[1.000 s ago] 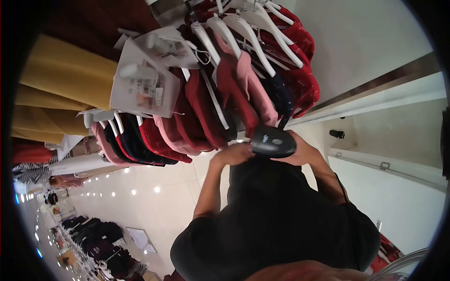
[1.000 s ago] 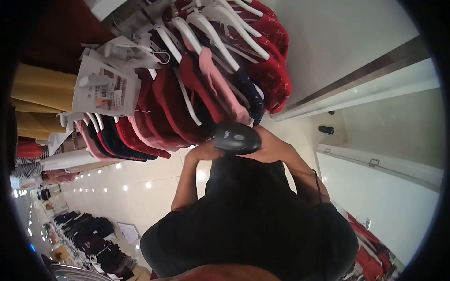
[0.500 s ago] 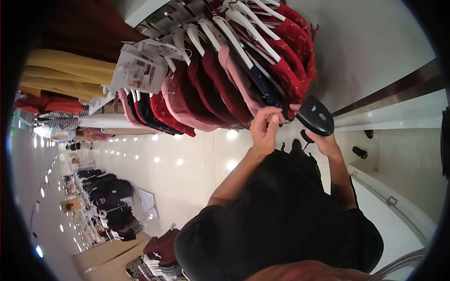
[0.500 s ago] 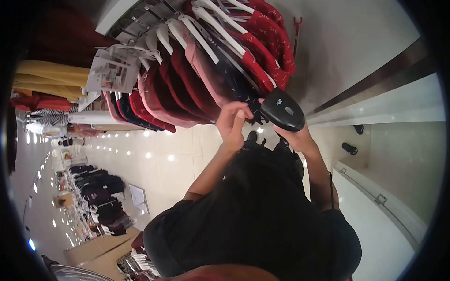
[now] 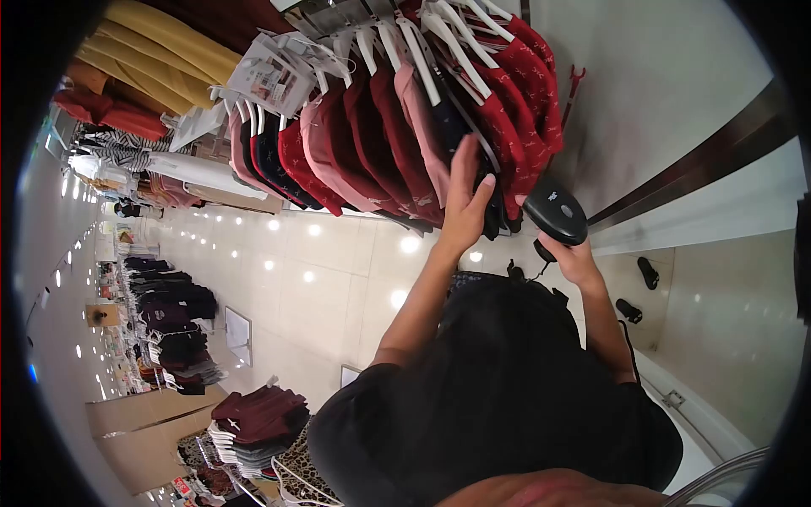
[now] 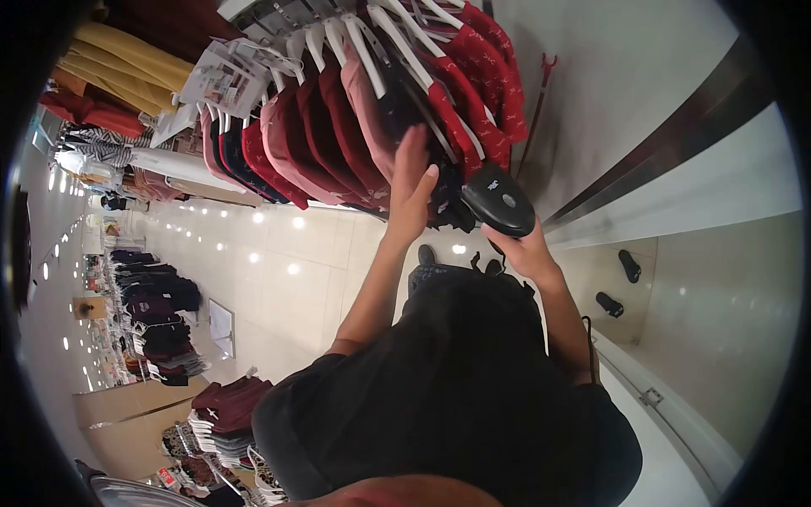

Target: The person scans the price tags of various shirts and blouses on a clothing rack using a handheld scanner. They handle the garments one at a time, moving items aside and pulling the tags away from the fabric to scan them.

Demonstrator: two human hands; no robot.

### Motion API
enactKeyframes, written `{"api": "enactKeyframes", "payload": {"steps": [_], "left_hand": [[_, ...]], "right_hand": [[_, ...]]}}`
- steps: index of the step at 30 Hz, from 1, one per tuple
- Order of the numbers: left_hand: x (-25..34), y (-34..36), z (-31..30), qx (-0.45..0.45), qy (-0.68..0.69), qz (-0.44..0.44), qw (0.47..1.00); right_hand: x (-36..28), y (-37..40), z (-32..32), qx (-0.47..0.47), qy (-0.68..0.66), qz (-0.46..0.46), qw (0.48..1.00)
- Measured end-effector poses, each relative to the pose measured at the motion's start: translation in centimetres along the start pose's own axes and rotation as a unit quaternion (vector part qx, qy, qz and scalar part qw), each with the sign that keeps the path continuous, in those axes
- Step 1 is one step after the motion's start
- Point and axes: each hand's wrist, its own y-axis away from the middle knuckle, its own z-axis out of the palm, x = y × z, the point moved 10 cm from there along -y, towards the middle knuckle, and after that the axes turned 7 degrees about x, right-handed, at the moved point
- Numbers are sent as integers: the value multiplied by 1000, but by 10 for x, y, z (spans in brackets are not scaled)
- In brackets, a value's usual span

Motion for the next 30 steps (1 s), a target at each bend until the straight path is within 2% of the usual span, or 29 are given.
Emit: {"api": "enactKeyframes", "payload": {"steps": [6, 13, 17, 23, 25, 28, 29, 30], "left_hand": [[10, -1, -34, 119, -193, 99, 969], [26, 2, -63, 199, -231, 121, 945], [32, 3, -81, 230, -251, 163, 926], [41, 2, -87, 232, -275, 169, 918], [36, 2, -71, 218, -217, 138, 941], [46, 0, 3, 116, -241, 151, 952], [41, -5, 12, 112, -303, 154, 934], [30, -12, 8, 138, -307, 118, 934]], "right_hand": [[-2, 5, -17, 45, -7, -5, 999], [-4, 7, -27, 61, -8, -21, 998], [-3, 10, -33, 74, -14, -27, 997], [-4, 13, -35, 68, -20, -29, 997], [-5, 14, -33, 73, -24, -26, 997], [-4, 13, -29, 66, -9, -18, 998], [-2, 12, -30, 66, -10, -17, 998], [2, 11, -30, 63, -18, -7, 998]]}}
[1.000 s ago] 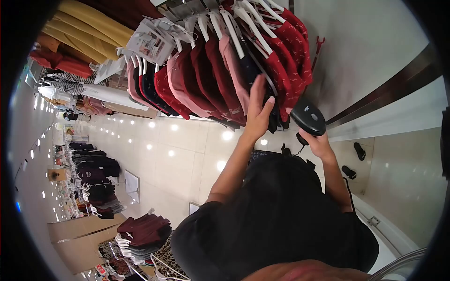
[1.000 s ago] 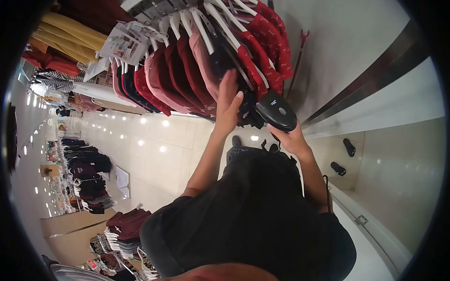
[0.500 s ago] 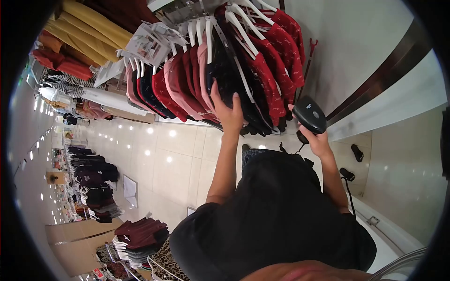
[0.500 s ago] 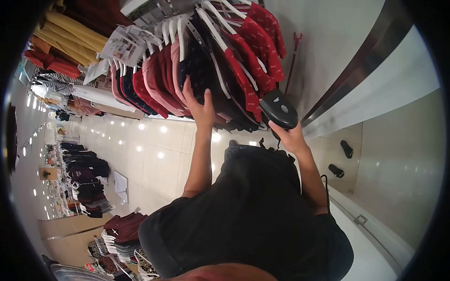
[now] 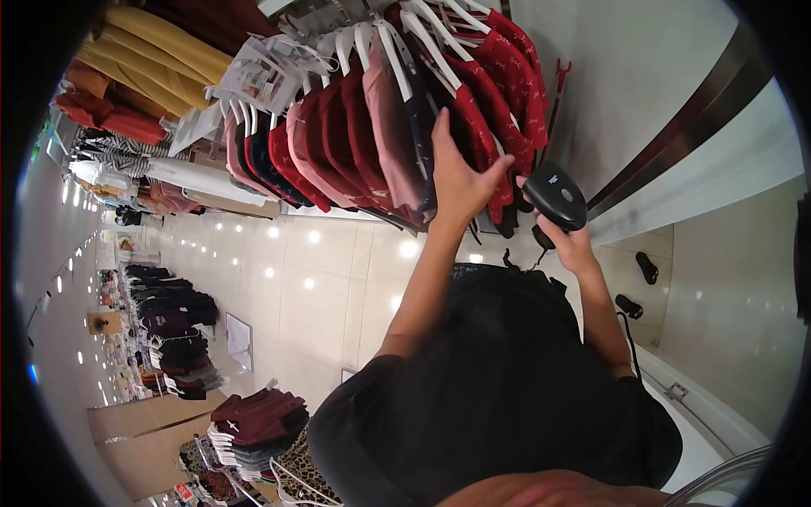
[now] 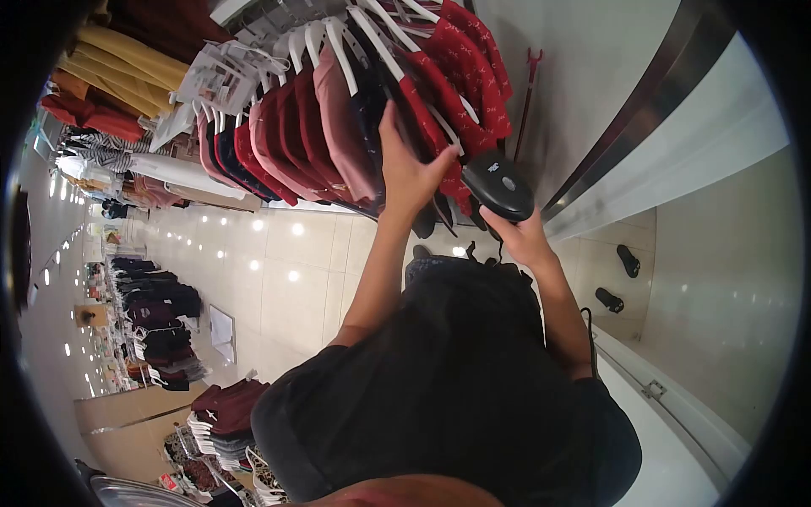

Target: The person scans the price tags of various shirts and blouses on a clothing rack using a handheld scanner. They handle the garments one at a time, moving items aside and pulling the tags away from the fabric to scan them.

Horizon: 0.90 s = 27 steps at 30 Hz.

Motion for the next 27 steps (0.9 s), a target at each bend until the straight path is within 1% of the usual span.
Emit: {"api": "enactKeyframes", "payload": {"steps": [1, 3, 4, 5, 6, 7, 8, 9, 10, 11, 12, 13, 15, 16, 17, 18, 19, 21, 22, 24, 25, 27], "left_hand": [[-12, -2, 1, 13, -11, -40, 999], [-65, -1, 5, -88, -68, -141, 984], [-86, 2, 5, -112, -44, -172, 978], [-123, 20, 16, -190, 30, -289, 938], [-116, 39, 35, -314, 260, -357, 840], [-91, 57, 45, -412, 467, -399, 673], [-102, 60, 49, -328, 506, -443, 663], [-90, 63, 55, -238, 541, -482, 647], [-74, 44, 55, -211, 612, -353, 675], [-74, 47, 69, -211, 612, -355, 675], [-79, 26, 50, -80, 517, -214, 825], [-69, 16, 21, 55, 388, -59, 918], [-70, 13, 30, 43, 385, -62, 920], [-77, 11, 37, 27, 271, -87, 958], [-84, 8, 43, 11, 153, -110, 982], [-84, -2, 47, 22, 161, -129, 978], [-90, -12, 53, 22, 159, -130, 978], [-103, -33, 57, 60, 131, -123, 982], [-113, -43, 61, 59, 132, -120, 982], [-129, -57, 66, 38, 254, -151, 955], [-136, -58, 59, 69, 227, -169, 957], [-143, -53, 53, 76, 276, -216, 934]], "right_hand": [[3, 0, 0, -2, -7, 9, 1000], [-2, 0, -2, 10, -5, -13, 1000], [-6, -2, -5, 25, -5, -34, 999], [-5, -4, -6, 31, -8, -36, 999], [-2, -3, -8, 31, -21, -28, 999], [0, -1, -10, 32, -35, -19, 999], [1, -1, -11, 37, -38, -18, 998], [3, -2, -13, 43, -43, -11, 998], [5, -2, -13, 48, -49, -4, 998], [6, -1, -12, 48, -49, -2, 998], [8, 0, -13, 51, -51, 4, 997], [9, 1, -14, 54, -53, 8, 997], [7, 3, -14, 48, -38, 0, 998], [5, 3, -13, 42, -24, -8, 999], [5, 3, -14, 43, -24, -7, 999], [6, 4, -14, 44, -26, 0, 999], [7, 5, -14, 46, -29, 6, 999], [7, 4, -12, 45, -36, 6, 998], [5, 4, -11, 44, -42, 4, 998], [5, 5, -12, 42, -32, 1, 999], [5, 6, -11, 39, -21, 0, 999], [-3, 4, -10, 43, -33, -3, 999]]}}
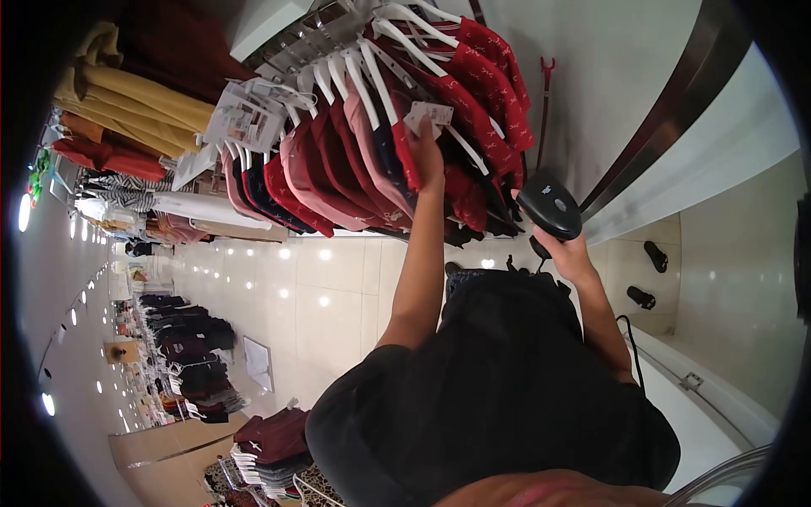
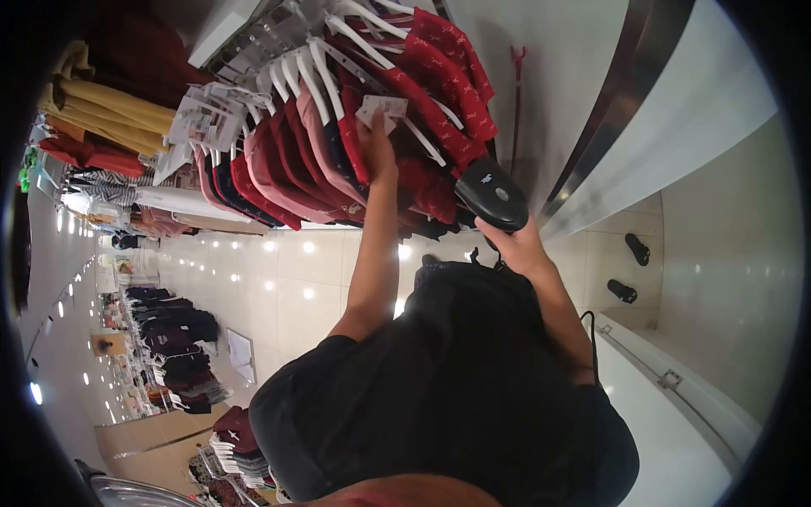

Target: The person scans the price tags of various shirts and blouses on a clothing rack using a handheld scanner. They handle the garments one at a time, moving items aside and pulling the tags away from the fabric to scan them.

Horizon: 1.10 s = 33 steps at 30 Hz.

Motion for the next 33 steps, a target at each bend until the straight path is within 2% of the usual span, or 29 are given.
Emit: {"api": "enactKeyframes", "payload": {"steps": [1, 2, 4, 7, 9, 11, 13, 17, 18, 20, 22, 24, 25, 28, 31, 33], "left_hand": [[-1, 5, 3, -28, 63, -22, 997], [0, 6, 0, -28, 62, -23, 997], [-5, 15, 5, -81, 148, -101, 981], [-12, 14, 0, -65, 155, -124, 978], [-13, 13, -3, -49, 165, -132, 976], [-7, 13, -6, -46, 124, -102, 986], [-10, 10, -13, -42, 110, -95, 989], [-15, 8, -22, -55, 88, -81, 991], [-14, 8, -24, -49, 90, -81, 991], [-12, 10, -27, -54, 7, -55, 997], [-1, 14, -27, -59, 1, -49, 997], [1, 18, -29, -59, -56, -75, 994], [-2, 15, -35, -45, -73, -49, 995], [6, 16, -36, -41, -121, -29, 991], [28, 25, -31, -36, -175, -25, 984], [29, 25, -30, -45, -185, -17, 982]], "right_hand": [[-2, -1, 2, 0, -12, 2, 1000], [-1, -4, 4, 1, -13, 3, 1000], [1, -13, 10, -2, -11, -8, 1000], [10, -22, 23, -48, 38, 41, 997], [6, -28, 35, -59, 41, 21, 997], [6, -35, 44, -72, 44, 0, 996], [19, -42, 53, -95, 43, 40, 994], [15, -60, 75, -100, 2, 64, 993], [14, -65, 78, -91, 10, 65, 994], [12, -74, 84, -88, 20, 67, 994], [17, -81, 94, -120, 136, 66, 981], [21, -84, 98, -130, 149, 87, 976], [26, -86, 100, -135, 160, 108, 972], [24, -90, 101, -114, 155, 64, 979], [29, -92, 101, -138, 160, 101, 972], [34, -93, 98, -133, 164, 89, 973]]}}
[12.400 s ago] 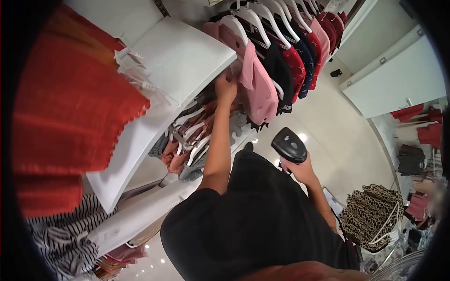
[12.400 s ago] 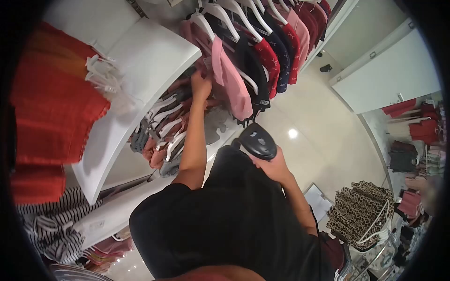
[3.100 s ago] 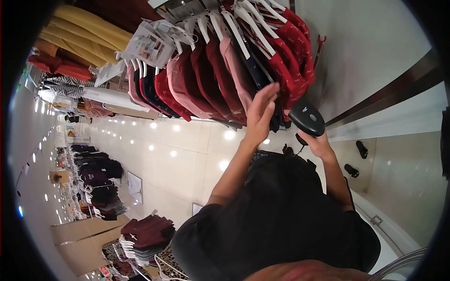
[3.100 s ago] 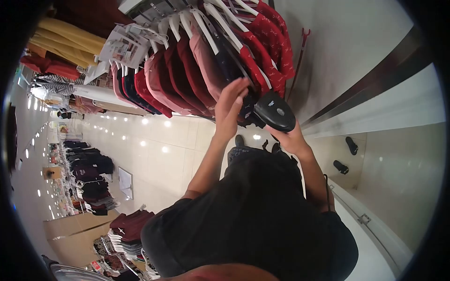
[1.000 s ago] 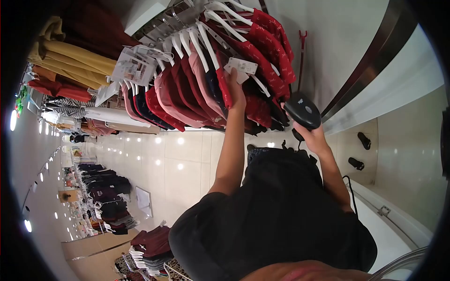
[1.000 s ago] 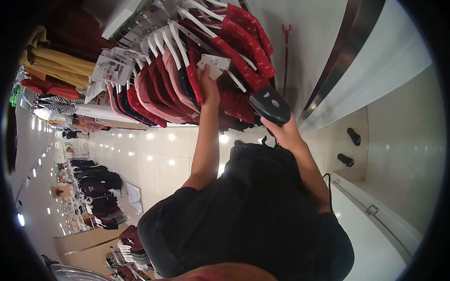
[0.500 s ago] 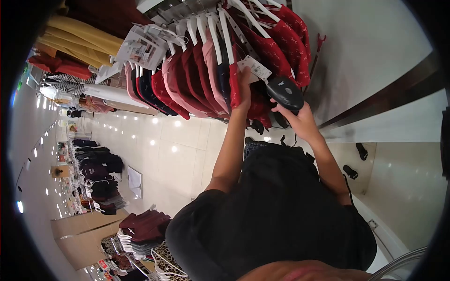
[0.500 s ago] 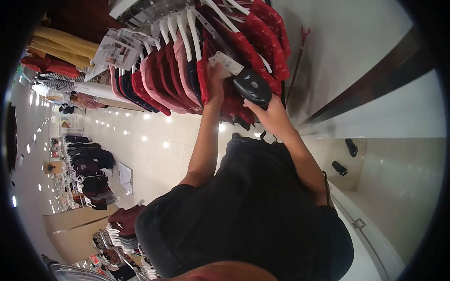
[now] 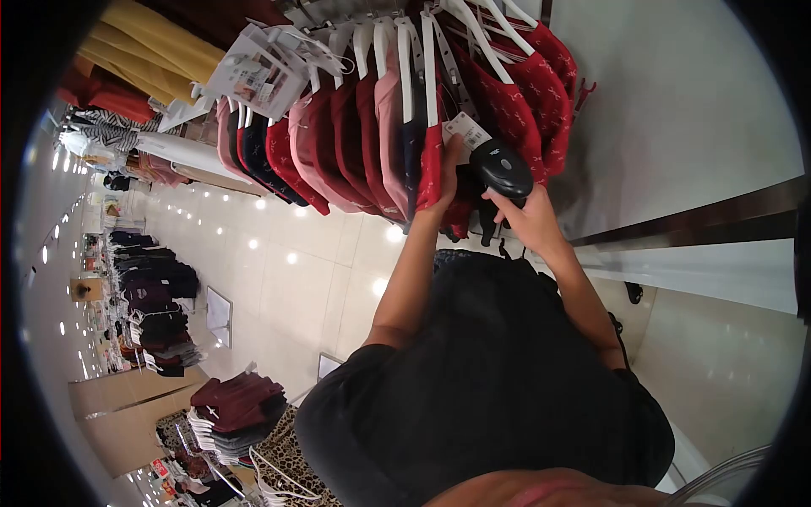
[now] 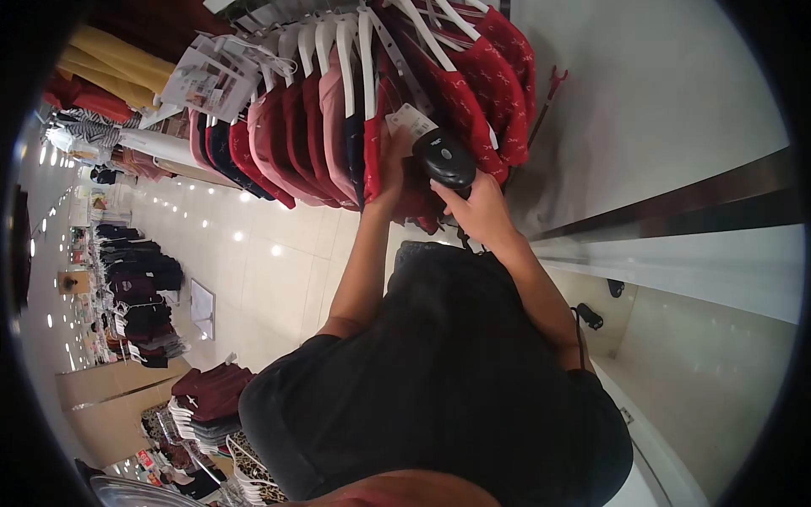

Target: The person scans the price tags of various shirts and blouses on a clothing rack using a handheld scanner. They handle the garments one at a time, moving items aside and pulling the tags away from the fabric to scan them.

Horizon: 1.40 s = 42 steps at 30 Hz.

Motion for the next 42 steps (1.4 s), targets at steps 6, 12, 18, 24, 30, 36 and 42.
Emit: {"api": "enactKeyframes", "payload": {"steps": [6, 12, 18, 24, 30, 36, 42], "left_hand": [[-41, -9, 45, -109, 445, -132, 879], [39, 35, 92, -398, 778, -373, 313], [-15, -3, 62, -146, 393, -115, 901], [-16, -10, 24, -53, 200, -9, 978], [-18, -6, 18, -33, 278, -55, 959], [-15, 8, 13, -60, 210, 13, 976], [-48, 36, 52, -325, 161, -6, 932]], "right_hand": [[-5, 10, -6, -13, -76, -32, 997], [-7, 32, -10, -21, -157, -43, 986], [2, 44, -14, -4, -123, -55, 991], [1, 44, -18, -1, -80, -35, 996], [-5, 23, -11, 12, -22, -7, 1000], [-7, 19, 0, 28, -22, -47, 998], [1, 49, 4, 54, -7, -44, 998]]}}
